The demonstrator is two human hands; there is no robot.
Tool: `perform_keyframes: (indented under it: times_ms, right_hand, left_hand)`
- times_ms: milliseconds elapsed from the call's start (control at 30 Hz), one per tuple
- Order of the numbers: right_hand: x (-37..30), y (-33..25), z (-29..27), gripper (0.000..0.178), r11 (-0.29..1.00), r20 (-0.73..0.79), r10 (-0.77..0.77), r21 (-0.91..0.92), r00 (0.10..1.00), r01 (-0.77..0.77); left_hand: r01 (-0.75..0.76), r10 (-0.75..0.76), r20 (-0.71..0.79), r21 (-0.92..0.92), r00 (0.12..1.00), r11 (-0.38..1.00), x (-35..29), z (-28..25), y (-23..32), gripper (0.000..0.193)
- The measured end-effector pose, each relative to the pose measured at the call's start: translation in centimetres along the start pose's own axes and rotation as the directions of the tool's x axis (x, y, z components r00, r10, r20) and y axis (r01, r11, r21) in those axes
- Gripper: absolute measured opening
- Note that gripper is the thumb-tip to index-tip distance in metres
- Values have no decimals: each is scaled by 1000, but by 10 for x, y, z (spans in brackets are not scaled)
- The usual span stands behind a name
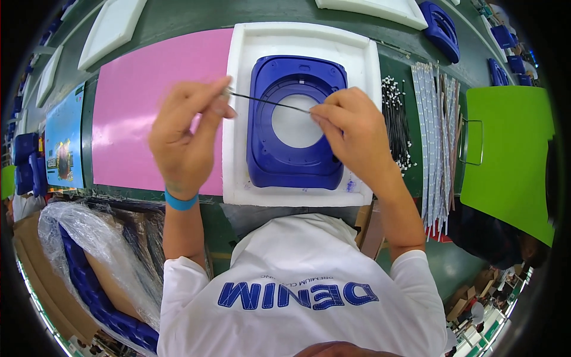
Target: The person assembles electronic components by hand, inserting LED strips and wires into plastic housings.
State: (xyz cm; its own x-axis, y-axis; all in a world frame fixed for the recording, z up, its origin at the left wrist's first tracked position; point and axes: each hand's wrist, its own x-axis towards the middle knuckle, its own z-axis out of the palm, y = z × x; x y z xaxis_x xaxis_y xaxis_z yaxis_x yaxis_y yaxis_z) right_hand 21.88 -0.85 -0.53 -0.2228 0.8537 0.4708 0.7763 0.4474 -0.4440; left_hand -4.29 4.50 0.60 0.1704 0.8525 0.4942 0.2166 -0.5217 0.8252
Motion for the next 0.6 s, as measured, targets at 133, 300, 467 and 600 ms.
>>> perform_keyframes:
  times_ms: [133, 300, 467, 600]
  right_hand:
    - [4, 25, 14, 9, 999, -62, 16, -41, 998, -19]
    - [21, 44, 41, 12, 997, -129, -52, 56, 990, 59]
    - [19, 47, 45, 18, 999, -129, -9, -37, 992, 4]
    - [21, 45, 45, 19, 988, -119, -69, -145, 990, 52]
  left_hand:
    - [6, 12, 222, -80, 975, 997, -13, 9, -2, 35]
    - [-12, 25, 366, -39, 930, 999, -36, 28, -15, 32]
    - [-1, 13, 401, -30, 916, 1000, -45, 34, -21, 31]
    - [24, -8, 384, -36, 923, 999, -46, 36, -23, 32]
